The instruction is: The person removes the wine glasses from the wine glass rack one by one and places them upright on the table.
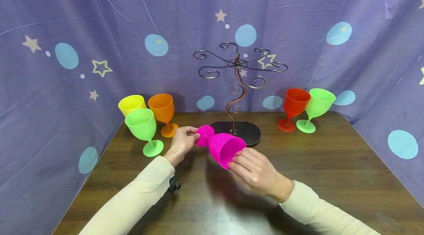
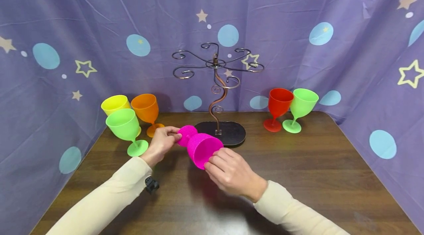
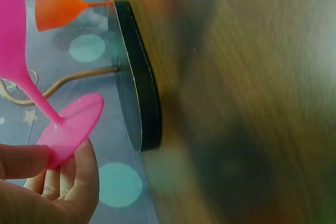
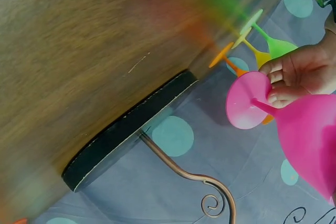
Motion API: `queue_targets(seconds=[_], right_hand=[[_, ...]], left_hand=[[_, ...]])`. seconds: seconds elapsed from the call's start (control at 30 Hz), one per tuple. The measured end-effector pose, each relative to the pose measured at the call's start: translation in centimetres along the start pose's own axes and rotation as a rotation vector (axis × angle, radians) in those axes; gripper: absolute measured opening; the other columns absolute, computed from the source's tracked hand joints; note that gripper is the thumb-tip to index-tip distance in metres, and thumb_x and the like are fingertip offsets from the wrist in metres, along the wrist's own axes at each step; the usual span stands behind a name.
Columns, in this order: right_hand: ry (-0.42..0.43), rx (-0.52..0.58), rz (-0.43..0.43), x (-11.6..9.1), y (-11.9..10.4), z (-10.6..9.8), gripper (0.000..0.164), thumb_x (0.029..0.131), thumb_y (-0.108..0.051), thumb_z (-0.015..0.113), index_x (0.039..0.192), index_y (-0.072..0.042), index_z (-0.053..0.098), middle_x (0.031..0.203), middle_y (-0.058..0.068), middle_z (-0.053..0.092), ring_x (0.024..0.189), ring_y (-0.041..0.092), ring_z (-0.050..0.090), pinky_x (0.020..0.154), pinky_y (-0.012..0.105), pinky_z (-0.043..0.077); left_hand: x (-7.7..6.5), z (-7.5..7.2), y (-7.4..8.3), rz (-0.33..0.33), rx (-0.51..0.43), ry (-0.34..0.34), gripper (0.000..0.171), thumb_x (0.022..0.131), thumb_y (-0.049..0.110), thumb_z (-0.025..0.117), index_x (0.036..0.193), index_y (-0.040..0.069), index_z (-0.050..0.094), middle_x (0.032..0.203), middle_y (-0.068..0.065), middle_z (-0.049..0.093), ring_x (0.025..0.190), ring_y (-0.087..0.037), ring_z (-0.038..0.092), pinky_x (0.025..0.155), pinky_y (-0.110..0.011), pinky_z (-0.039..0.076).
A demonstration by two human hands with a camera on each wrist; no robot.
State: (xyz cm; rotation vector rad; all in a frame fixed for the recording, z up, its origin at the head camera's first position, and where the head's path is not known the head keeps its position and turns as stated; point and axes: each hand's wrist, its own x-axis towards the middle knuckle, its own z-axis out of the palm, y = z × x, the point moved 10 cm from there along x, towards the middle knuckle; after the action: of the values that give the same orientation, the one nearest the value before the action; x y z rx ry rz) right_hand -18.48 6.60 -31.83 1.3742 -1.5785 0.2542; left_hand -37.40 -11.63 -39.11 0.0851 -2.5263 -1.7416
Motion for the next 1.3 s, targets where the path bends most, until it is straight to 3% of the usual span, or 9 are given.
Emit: queue_targets(seconds=[0.2,0.33,0.47,0.63,0.8,0.9,1.07,1.17,1.3], right_hand=[[0.014,-0.006,-0.01,-0.3,0.1,-0.5,0.014,0.089,-0.007,0.056,0.082,-0.002,0.067,0.078,0.006,0.064,0.068,0.022,0.059,0.068,0.036,0.05],[0.019,0.005,0.008,-0.5,0.5,-1.3,0.013,0.089,-0.005,0.056,0.084,-0.001,0.067,0.079,0.007,0.064,0.068,0.023,0.058,0.067,0.036,0.051],[0.035,0.034,0.045,-0.3,1.3,-2.7,0.012,0.088,-0.004,0.057,0.085,0.001,0.067,0.081,0.008,0.064,0.07,0.024,0.06,0.067,0.036,0.052],[0.023,0.035,0.108,-0.1,3.0,-4.4,0.014,0.091,-0.006,0.056,0.086,0.001,0.067,0.082,0.008,0.063,0.071,0.025,0.06,0.064,0.035,0.051],[-0.024,-0.008,0.151,-0.8,5.0,-5.9,0.017,0.092,-0.007,0.054,0.084,0.001,0.066,0.079,0.007,0.06,0.068,0.024,0.057,0.063,0.035,0.05],[-0.059,-0.044,0.178,-1.8,6.2,-6.7,0.017,0.092,-0.008,0.053,0.084,0.001,0.066,0.079,0.007,0.059,0.067,0.024,0.056,0.062,0.036,0.048],[-0.12,-0.114,0.235,-3.9,8.3,-7.7,0.02,0.092,-0.011,0.051,0.086,0.002,0.065,0.079,0.008,0.058,0.068,0.026,0.055,0.062,0.038,0.048],[-0.166,-0.152,0.273,-5.0,9.6,-8.1,0.022,0.093,-0.013,0.05,0.088,0.002,0.065,0.079,0.009,0.058,0.069,0.028,0.055,0.063,0.039,0.047],[-0.217,-0.188,0.318,-6.3,11.3,-8.7,0.025,0.094,-0.015,0.047,0.089,0.004,0.064,0.079,0.01,0.057,0.07,0.03,0.054,0.063,0.04,0.046]], left_hand=[[-0.3,1.3,-0.3,-0.023,-0.057,-0.051,0.018,0.083,-0.004,0.066,0.1,-0.006,0.069,0.081,-0.014,0.069,0.064,-0.012,0.059,0.06,-0.024,0.05],[-0.6,1.9,0.0,0.004,-0.059,-0.071,0.016,0.082,-0.004,0.066,0.098,-0.006,0.07,0.078,-0.012,0.068,0.063,-0.012,0.058,0.059,-0.024,0.05],[-0.8,2.9,0.1,0.038,-0.082,-0.105,0.015,0.082,-0.004,0.066,0.097,-0.006,0.069,0.077,-0.011,0.067,0.062,-0.013,0.059,0.063,-0.032,0.055],[-0.7,4.0,0.2,0.036,-0.155,-0.146,0.014,0.085,0.0,0.067,0.097,-0.007,0.067,0.083,-0.019,0.067,0.068,-0.025,0.067,0.069,-0.042,0.057],[0.4,4.1,-0.6,0.031,-0.106,-0.109,0.014,0.084,0.004,0.069,0.095,-0.003,0.068,0.082,-0.016,0.068,0.072,-0.033,0.067,0.071,-0.045,0.057],[1.5,4.1,-1.7,0.0,-0.089,-0.079,0.014,0.084,0.005,0.07,0.095,-0.003,0.068,0.079,-0.012,0.067,0.074,-0.036,0.067,0.071,-0.045,0.056],[3.1,4.3,-4.1,-0.12,-0.198,-0.043,0.017,0.082,-0.001,0.07,0.097,-0.006,0.065,0.081,-0.011,0.064,0.077,-0.036,0.067,0.073,-0.043,0.057],[3.7,4.4,-5.2,-0.199,-0.249,-0.032,0.022,0.082,-0.002,0.07,0.102,-0.008,0.062,0.082,-0.011,0.063,0.075,-0.031,0.067,0.074,-0.042,0.057],[4.1,4.9,-6.0,-0.26,-0.249,-0.035,0.031,0.082,-0.004,0.069,0.109,-0.011,0.057,0.086,-0.014,0.064,0.072,-0.025,0.067,0.073,-0.039,0.057]])
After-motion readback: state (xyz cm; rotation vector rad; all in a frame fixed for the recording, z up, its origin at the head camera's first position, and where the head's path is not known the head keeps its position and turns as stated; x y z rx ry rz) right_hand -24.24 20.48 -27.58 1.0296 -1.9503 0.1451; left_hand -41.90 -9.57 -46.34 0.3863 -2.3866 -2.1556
